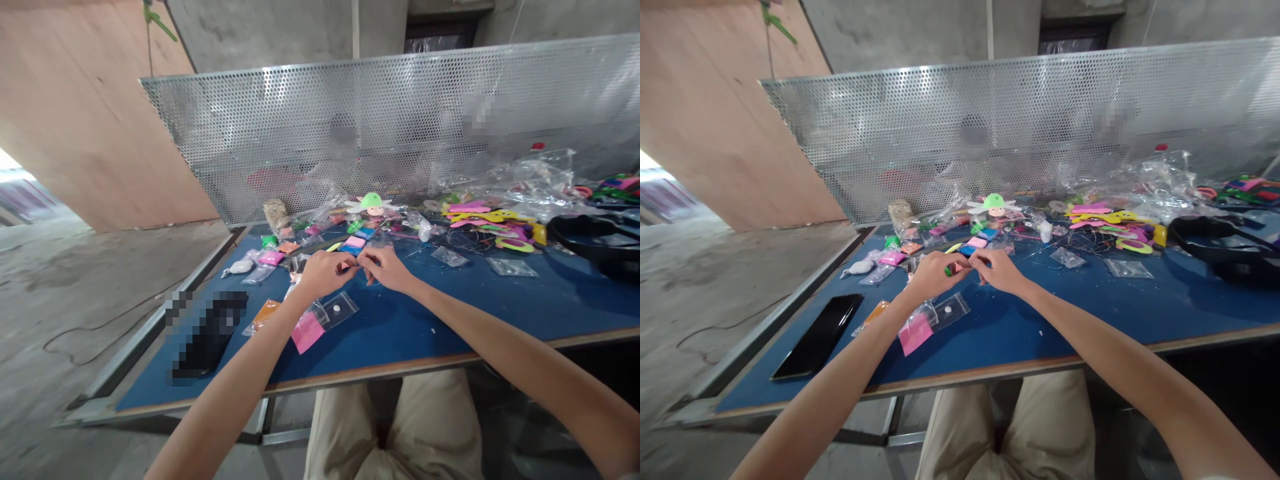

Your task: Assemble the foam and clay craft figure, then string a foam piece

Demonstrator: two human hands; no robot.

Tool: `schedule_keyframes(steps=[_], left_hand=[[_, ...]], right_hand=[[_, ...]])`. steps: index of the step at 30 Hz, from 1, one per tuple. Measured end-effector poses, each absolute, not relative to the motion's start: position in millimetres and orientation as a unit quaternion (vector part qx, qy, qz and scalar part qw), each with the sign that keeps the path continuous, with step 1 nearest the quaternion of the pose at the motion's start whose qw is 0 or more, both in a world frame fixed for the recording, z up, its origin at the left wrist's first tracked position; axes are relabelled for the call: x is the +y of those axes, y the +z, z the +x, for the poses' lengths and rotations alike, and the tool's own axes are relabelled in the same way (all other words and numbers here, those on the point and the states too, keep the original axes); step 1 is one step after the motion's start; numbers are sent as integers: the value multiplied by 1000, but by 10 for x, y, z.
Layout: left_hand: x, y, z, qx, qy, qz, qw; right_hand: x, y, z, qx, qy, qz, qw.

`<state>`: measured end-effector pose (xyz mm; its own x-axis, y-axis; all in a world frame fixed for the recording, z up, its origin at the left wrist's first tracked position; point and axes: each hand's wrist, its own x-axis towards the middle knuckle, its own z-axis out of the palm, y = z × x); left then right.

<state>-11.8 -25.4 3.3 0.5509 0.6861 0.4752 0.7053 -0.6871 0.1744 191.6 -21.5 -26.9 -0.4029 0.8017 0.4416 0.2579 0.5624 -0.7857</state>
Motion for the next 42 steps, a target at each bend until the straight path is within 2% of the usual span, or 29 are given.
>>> schedule_keyframes(steps=[8,26,32,42], left_hand=[[-277,25,-83,-414,-260,-869,82],[-283,30,-92,-404,-282,-867,76],[-295,30,-101,-379,-262,-883,83],[-288,5,-89,-354,-258,-897,62]], right_hand=[[-303,-224,1869,-766,328,-355,423],[-320,-207,1880,-785,271,-346,436],[-299,-201,1917,-791,318,-347,391],[-294,-167,1974,-817,312,-330,355]])
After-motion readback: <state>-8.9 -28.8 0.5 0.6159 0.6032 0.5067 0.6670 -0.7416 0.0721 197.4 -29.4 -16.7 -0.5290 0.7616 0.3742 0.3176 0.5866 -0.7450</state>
